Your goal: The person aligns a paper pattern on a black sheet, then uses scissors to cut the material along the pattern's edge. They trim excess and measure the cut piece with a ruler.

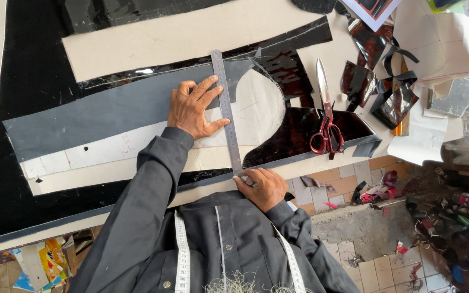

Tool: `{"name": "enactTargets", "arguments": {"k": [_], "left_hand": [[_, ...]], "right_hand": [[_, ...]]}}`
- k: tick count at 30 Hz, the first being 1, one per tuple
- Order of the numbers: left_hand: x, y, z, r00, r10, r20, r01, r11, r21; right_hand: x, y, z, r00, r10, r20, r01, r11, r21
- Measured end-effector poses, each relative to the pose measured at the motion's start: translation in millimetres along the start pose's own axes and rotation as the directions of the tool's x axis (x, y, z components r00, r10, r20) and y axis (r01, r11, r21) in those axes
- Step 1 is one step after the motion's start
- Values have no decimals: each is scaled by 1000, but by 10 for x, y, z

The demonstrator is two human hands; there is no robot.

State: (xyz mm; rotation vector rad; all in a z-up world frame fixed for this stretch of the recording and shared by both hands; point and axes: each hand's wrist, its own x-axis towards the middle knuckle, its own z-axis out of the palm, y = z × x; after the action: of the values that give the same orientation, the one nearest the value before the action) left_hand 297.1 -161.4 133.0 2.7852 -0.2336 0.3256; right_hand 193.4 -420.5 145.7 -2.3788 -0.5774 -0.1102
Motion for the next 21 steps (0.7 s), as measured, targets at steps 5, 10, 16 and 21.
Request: {"name": "enactTargets", "arguments": {"k": [5,10,16,21], "left_hand": [[18,-19,23,1000,1,3,-1,1000,2],[7,-28,36,1000,3,-1,-3,1000,5],[0,-39,-66,992,57,-112,-68,993,-99],[-566,-254,-401,975,-47,-216,41,999,-30]], "right_hand": [[35,2,-2,1000,-4,23,4,1000,18],[138,-58,-116,990,113,86,-119,991,64],[684,44,-110,969,-164,-187,160,986,-33],[1093,207,167,957,-193,-215,147,966,-213]]}}
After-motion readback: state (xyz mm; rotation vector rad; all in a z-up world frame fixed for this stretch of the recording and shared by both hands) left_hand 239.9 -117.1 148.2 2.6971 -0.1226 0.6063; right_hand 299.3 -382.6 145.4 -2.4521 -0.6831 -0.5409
